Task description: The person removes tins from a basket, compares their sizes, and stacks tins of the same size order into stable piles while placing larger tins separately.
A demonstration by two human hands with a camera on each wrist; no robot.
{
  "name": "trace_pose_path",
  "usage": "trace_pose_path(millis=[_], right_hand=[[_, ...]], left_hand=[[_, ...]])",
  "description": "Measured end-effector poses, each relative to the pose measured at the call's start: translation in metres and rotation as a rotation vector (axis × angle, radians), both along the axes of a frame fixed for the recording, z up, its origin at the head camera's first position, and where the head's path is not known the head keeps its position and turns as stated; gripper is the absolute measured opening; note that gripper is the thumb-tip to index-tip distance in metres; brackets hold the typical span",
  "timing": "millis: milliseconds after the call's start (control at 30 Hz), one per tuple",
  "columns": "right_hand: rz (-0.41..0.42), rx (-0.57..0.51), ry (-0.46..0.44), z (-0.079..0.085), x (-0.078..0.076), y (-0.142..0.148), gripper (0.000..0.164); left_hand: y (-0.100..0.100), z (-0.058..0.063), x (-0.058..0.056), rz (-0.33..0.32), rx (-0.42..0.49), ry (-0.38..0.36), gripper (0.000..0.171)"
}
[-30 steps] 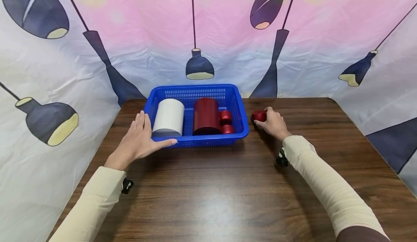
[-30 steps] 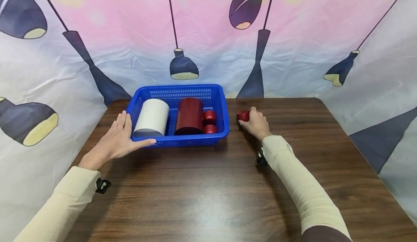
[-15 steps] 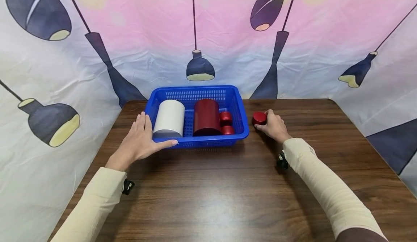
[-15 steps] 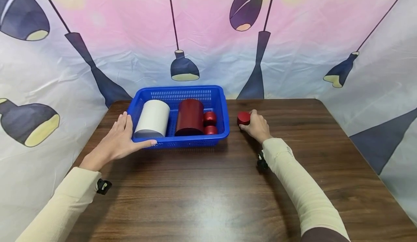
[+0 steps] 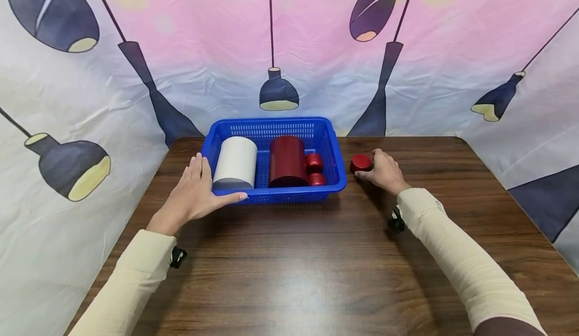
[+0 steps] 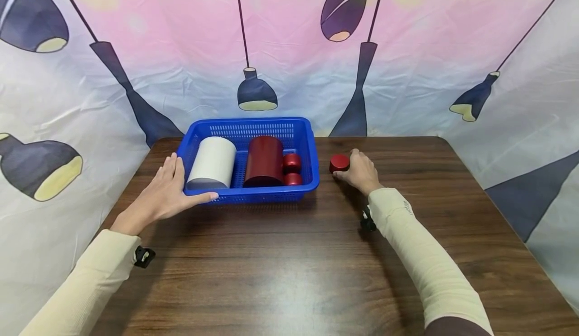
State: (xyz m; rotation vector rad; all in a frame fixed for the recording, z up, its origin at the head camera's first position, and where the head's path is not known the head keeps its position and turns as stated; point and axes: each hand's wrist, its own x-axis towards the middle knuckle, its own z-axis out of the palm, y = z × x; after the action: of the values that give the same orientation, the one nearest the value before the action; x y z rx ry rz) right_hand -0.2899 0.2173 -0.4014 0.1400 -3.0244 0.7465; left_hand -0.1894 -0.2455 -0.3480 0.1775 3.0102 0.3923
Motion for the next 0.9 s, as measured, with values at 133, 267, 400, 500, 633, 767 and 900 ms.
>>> trace_pose_path(millis=[133,267,400,500,633,767,900], right_hand=[[0.007,-0.003,0.005,0.016,-0.001,0.000,0.082],[0.025,-0.023,0.030,0.037,0.000,-0.004,0.077],[0.056,-0.029,0.062,0.056,0.001,-0.011,0.071],[0.078,-0.038,0.080,0.067,0.001,-0.018,0.069],[0.111,-0.039,0.115,0.079,0.001,-0.030,0.067],[0.141,-0.043,0.135,0.088,0.003,-0.042,0.064],[0.165,-0.067,0.132,0.094,0.006,-0.056,0.062]], left_hand=[[0.000,0.000,0.000,-0.002,0.001,0.012,0.141],[0.000,0.002,0.000,-0.001,-0.003,0.017,0.142],[0.000,0.003,0.000,0.000,-0.002,0.013,0.141],[0.000,0.003,0.000,0.000,-0.003,0.009,0.142],[0.000,0.003,0.000,0.000,-0.003,0.006,0.142],[0.001,0.002,-0.001,-0.001,-0.001,0.010,0.142],[0.001,0.001,-0.001,-0.001,-0.001,0.004,0.142]])
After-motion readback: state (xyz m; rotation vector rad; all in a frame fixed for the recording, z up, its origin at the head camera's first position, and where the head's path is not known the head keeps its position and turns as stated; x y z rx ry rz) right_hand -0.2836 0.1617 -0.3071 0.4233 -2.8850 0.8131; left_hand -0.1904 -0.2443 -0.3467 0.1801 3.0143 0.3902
